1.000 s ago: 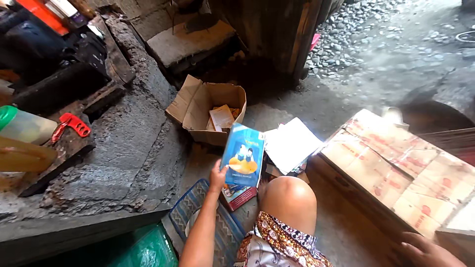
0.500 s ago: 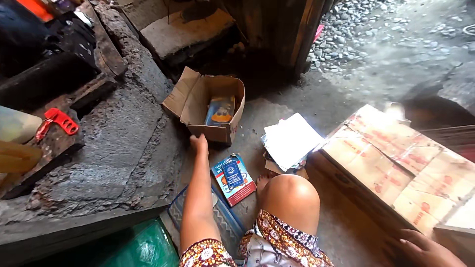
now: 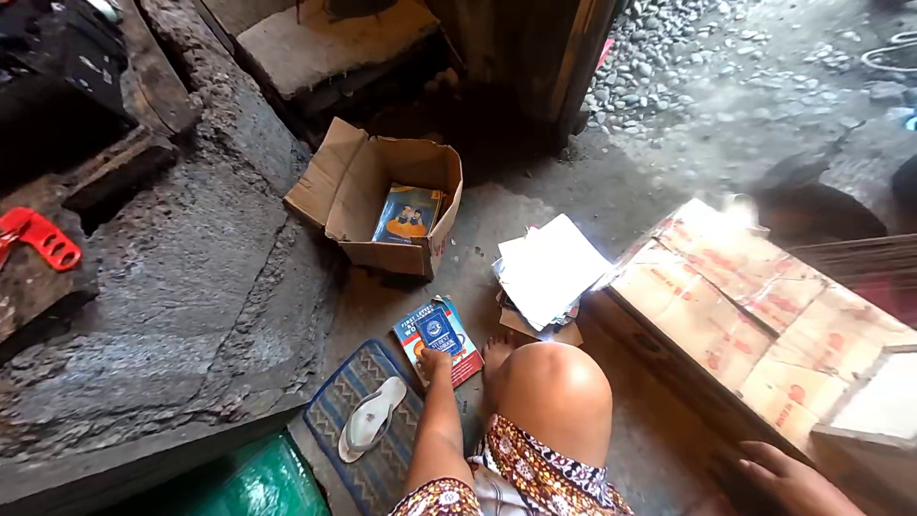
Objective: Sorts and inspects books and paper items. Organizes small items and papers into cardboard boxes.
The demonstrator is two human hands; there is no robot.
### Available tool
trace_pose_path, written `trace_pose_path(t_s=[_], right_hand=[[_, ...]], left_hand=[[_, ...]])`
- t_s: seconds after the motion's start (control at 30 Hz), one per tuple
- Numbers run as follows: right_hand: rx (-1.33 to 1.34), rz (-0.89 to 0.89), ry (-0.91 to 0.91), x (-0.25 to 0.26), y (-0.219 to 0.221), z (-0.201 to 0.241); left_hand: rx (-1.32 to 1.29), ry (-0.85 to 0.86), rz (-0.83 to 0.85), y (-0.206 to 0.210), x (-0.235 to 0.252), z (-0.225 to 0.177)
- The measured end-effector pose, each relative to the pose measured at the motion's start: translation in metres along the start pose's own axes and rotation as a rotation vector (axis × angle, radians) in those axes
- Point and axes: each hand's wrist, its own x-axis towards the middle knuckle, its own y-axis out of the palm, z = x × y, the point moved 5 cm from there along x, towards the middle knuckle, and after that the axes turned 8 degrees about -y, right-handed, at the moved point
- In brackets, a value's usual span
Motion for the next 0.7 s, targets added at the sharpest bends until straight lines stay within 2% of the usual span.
trace_pose_path(t_s=[0.23,0.33,0.4,0.6,0.7], right_hand=[[-0.028,0.016,0.021,0.005,0.004,-0.01],[-0.017,0.017,0.013,0.004,0.003,-0.005],[-0.013,0.005,0.012,0.003,0.001,-0.004],[-0.02,-0.012,-0.016,0.004,0.0,-0.007],[-0.023,-0.029,-0.031,0.005,0.0,-0.01]], left_hand=[[-0.029,-0.037,0.018,0.008,0.006,-0.004],[-0.091,0.08,0.06,0.003,-0.001,-0.007],[-0.235,0.166,0.08,-0.004,-0.007,-0.015],[-0.564,0.402,0.168,-0.061,-0.05,-0.069],[-0.752,0.566,0.283,-0.095,-0.089,-0.101]])
